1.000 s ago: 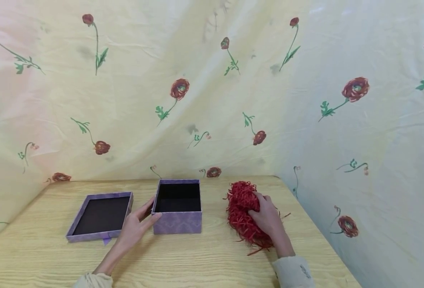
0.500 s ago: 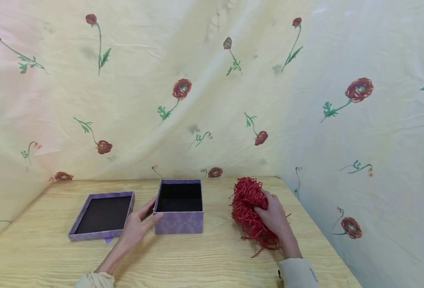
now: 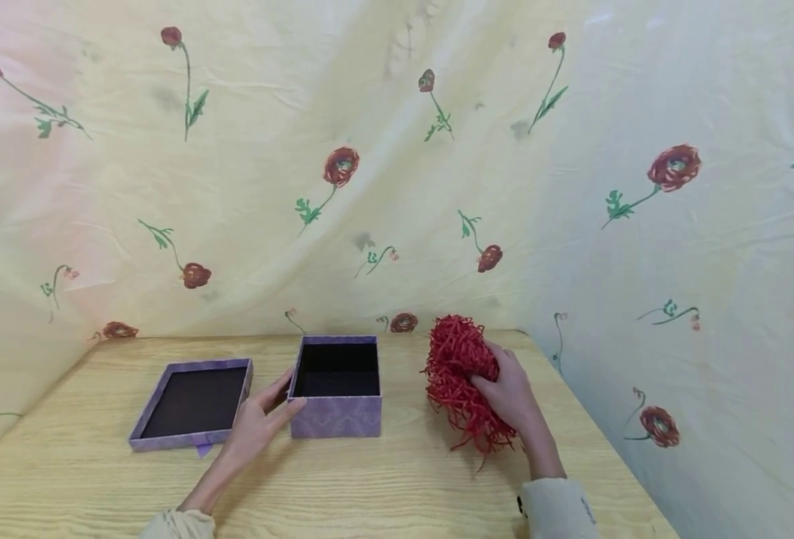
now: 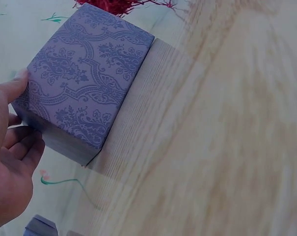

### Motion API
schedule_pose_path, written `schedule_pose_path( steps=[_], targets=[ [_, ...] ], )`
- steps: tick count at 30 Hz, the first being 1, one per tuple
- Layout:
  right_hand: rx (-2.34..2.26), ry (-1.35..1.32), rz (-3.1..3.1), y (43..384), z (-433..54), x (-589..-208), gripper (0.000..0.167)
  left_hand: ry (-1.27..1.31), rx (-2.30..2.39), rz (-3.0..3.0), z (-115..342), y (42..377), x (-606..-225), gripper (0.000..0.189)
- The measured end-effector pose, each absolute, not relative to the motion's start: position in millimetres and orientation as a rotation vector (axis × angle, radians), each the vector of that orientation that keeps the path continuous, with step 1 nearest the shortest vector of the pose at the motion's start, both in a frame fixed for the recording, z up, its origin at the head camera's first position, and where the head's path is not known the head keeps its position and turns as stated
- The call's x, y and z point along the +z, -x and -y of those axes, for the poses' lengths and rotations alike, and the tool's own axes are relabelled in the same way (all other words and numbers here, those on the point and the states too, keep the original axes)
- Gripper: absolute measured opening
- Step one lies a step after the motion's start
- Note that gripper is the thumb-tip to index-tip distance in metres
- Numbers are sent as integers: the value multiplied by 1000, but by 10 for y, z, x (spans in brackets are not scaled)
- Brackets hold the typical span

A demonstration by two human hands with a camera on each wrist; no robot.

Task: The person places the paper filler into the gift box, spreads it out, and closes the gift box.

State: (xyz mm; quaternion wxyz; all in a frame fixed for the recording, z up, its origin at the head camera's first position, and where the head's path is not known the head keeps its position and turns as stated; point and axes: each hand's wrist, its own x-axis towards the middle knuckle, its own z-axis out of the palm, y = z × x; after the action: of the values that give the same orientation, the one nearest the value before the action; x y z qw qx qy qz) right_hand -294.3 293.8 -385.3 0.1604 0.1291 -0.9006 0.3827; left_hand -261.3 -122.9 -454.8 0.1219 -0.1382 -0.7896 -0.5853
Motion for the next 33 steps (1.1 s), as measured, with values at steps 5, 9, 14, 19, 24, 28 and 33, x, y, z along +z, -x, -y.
schedule_pose_path(
  steps=[5, 9, 14, 19, 24, 28, 33],
  targets=[
    [1108, -390, 2572, 2938, -2882, -3798, 59, 404, -1713, 2302, 1233, 2615, -4551, 66],
    [1106, -403, 2575, 2939, -2847, -3766, 59, 410, -1722, 2295, 1234, 2618, -4546, 66],
    [1110, -448, 2552, 2926, -2783, -3714, 56, 397, -1750, 2292, 1233, 2611, -4543, 66],
    [1126, -510, 2521, 2914, -2695, -3654, 56, 394, -1763, 2289, 1234, 2605, -4542, 66],
    [1175, -562, 2501, 2918, -2615, -3602, 59, 389, -1769, 2290, 1234, 2599, -4538, 66],
    [1189, -598, 2500, 2934, -2556, -3569, 59, 386, -1772, 2293, 1234, 2597, -4532, 66],
    [1201, -631, 2507, 2951, -2464, -3506, 60, 389, -1776, 2295, 1230, 2597, -4532, 66]
  ],
)
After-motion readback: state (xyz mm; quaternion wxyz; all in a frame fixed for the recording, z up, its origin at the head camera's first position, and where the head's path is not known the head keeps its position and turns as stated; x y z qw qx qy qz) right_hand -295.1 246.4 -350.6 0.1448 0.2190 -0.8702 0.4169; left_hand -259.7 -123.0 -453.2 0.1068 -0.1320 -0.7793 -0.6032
